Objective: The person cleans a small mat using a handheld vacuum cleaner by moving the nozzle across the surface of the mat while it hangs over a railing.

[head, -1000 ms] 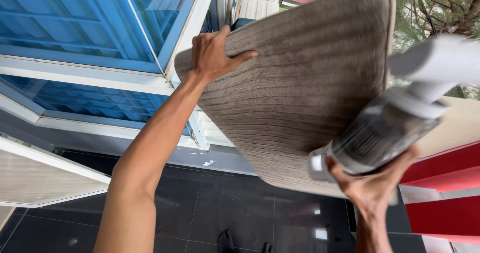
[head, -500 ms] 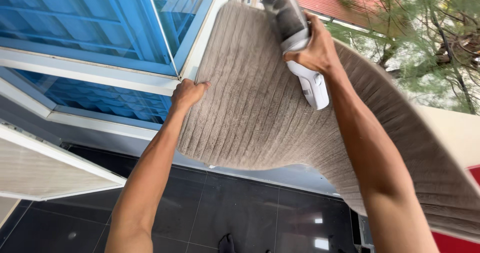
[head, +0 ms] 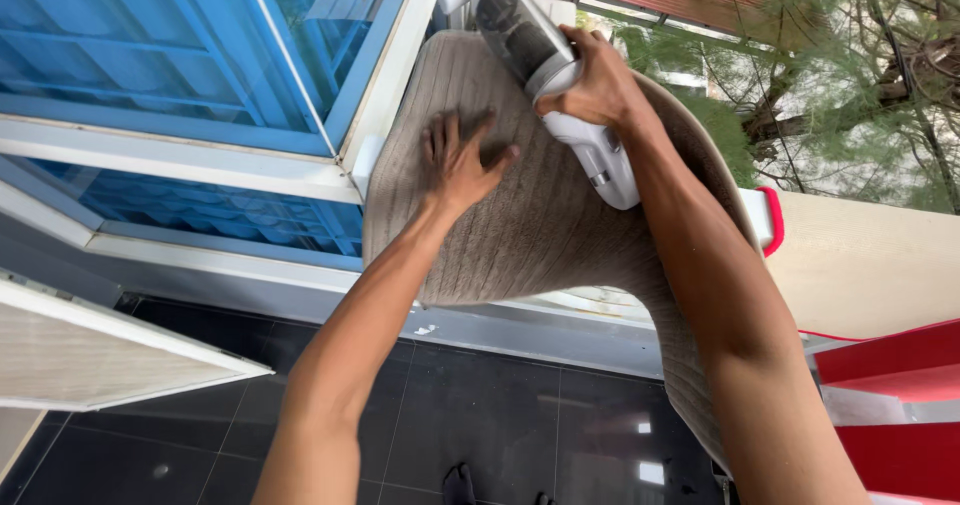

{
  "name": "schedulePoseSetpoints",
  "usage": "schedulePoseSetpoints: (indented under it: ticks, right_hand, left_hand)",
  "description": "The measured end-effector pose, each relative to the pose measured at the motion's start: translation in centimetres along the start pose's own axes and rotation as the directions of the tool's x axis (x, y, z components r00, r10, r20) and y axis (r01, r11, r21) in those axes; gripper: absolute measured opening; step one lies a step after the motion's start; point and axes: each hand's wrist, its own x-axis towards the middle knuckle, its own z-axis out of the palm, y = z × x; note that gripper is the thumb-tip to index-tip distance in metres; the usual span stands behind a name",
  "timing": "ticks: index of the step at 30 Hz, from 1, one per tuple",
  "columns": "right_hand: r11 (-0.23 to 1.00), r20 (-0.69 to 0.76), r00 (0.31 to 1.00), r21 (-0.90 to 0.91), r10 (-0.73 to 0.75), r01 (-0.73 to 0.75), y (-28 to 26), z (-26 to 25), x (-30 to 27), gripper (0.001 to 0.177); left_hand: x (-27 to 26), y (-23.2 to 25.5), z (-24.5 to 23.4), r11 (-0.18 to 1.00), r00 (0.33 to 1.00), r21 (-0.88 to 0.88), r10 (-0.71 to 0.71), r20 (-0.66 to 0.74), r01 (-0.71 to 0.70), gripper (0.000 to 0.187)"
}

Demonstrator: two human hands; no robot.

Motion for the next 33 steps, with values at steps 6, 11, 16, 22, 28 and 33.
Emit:
schedulePoseSetpoints:
  ticks: [6, 11, 16, 22, 28, 33]
  right_hand:
    - [0.971, -0.038, 0.999, -0.237, -0.032, 0.022, -7.7, -1.1, -5.7, 0.125]
    - [0.944, -0.123, 0.984, -0.321, -0.125, 0.080, -10.4, -3.3, -16.6, 0.131]
    - [0.818, -0.006, 0.844, -0.244, 0.536, -0.521, -6.4, -6.1, -27.8, 0.130]
    - [0.790, -0.396, 0.911, -0.521, 0.111, -0.322, 2.4, -7.2, -36.1, 0.111]
    - [0.869, -0.659, 0.696, -0.130, 0.285, -0.478, 8.6, -11.4, -41.5, 0.102]
    - [0.778, -0.607, 0.513, 0.321, 0.607, -0.540, 14.6, -12.4, -44.7, 0.099]
  left_hand:
    - [1.4, 1.0, 2.2, 0.975, 0.967, 0.105, -0.212, 0.142, 0.198, 0.088]
    - [2.1, 0.1, 2.5, 0.977, 0.962, 0.127, -0.195, 0.191, 0.173, 0.088]
    - [2.0, 0.3, 2.7, 0.985, 0.977, 0.042, -0.169, 0.132, 0.165, 0.089]
    - [2.1, 0.8, 2.3, 0.975, 0.959, 0.040, -0.220, 0.177, 0.216, 0.087]
    - [2.6, 0.3, 3.0, 0.967, 0.949, 0.074, -0.255, 0.186, 0.246, 0.090]
    - [3.3, -0.6, 3.5, 0.939, 0.912, 0.105, -0.343, 0.224, 0.328, 0.084]
